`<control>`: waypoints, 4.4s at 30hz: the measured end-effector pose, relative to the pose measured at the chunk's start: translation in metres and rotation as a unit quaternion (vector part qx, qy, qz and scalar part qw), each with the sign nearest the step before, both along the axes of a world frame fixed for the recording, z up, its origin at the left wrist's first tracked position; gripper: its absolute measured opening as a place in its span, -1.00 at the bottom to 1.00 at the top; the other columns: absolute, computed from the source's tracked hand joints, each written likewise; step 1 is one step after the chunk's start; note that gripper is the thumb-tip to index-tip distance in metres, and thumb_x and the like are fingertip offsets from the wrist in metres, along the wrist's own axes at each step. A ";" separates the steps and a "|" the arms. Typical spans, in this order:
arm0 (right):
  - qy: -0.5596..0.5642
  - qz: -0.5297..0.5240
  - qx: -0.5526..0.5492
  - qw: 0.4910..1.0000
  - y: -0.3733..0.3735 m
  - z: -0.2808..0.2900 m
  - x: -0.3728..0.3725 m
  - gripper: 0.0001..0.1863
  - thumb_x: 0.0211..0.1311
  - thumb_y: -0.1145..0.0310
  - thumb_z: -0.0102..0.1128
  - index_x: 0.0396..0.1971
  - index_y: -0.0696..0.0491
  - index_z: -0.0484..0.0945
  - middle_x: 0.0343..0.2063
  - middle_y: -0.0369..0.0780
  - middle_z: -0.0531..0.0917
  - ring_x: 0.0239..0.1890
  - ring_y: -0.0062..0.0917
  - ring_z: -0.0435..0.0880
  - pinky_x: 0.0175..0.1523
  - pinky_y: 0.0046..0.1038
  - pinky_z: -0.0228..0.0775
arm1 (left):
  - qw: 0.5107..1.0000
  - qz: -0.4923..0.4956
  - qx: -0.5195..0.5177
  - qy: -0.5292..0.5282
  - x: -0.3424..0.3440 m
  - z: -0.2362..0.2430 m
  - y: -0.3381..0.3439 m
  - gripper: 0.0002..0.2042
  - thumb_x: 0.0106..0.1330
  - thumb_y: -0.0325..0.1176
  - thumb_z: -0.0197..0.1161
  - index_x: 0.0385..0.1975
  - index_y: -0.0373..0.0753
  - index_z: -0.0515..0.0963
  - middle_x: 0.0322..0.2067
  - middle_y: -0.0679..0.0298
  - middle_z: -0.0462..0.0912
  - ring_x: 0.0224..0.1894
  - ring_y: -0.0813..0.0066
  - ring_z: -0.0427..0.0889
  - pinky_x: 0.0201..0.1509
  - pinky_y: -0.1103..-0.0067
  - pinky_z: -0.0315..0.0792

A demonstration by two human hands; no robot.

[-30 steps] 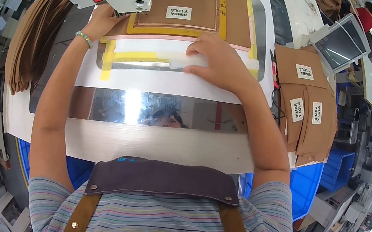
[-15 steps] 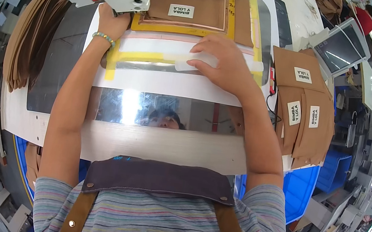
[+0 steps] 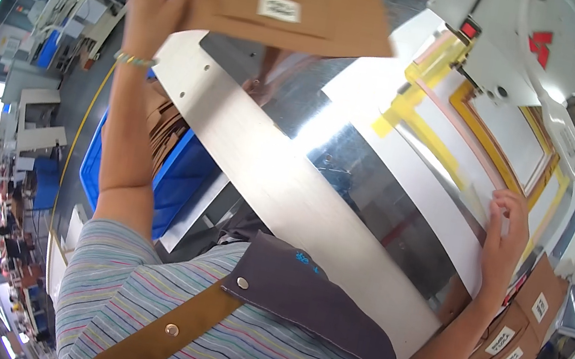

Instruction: Sewing branded leather labels onto brown leather panels using an industrial sewing machine.

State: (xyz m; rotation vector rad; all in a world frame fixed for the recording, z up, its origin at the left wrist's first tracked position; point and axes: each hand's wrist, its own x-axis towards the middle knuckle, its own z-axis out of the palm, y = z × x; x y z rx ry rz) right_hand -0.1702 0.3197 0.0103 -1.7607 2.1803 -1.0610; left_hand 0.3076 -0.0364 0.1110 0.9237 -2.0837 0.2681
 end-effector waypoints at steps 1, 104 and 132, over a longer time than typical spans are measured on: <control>-0.034 -0.019 -0.021 0.999 -0.002 0.000 0.001 -0.88 0.54 0.42 0.18 -0.20 0.16 0.54 -0.24 -0.22 0.62 -0.14 -0.44 0.61 0.10 -0.44 0.42 | 0.998 0.060 0.031 0.012 0.045 0.002 0.008 -0.79 0.41 -0.34 0.46 -0.10 -0.26 0.61 -0.32 0.24 0.67 -0.32 0.49 0.66 -0.18 0.54 0.58; -0.233 -0.061 0.045 0.970 -0.136 -0.017 -0.055 -0.90 0.22 0.36 0.47 -0.33 0.05 0.80 -0.39 -0.32 0.81 -0.33 -0.65 0.74 -0.16 -0.50 0.59 | 0.871 -0.326 0.165 -0.329 -0.271 -0.131 0.086 -0.22 0.53 0.27 0.09 0.48 -0.30 0.40 0.60 -0.22 0.09 0.66 -0.22 0.00 0.68 -0.02 -0.12; -0.037 -0.030 0.226 0.973 -0.051 0.025 -0.119 -0.92 0.17 0.44 0.38 -0.39 0.11 0.77 -0.50 -0.26 0.76 -0.41 -0.59 0.69 -0.24 -0.48 0.49 | 0.882 -0.344 0.134 -0.292 -0.287 -0.139 0.087 -0.27 0.55 0.21 0.12 0.40 -0.35 0.50 0.54 -0.24 0.22 0.61 -0.22 0.12 0.67 0.04 -0.11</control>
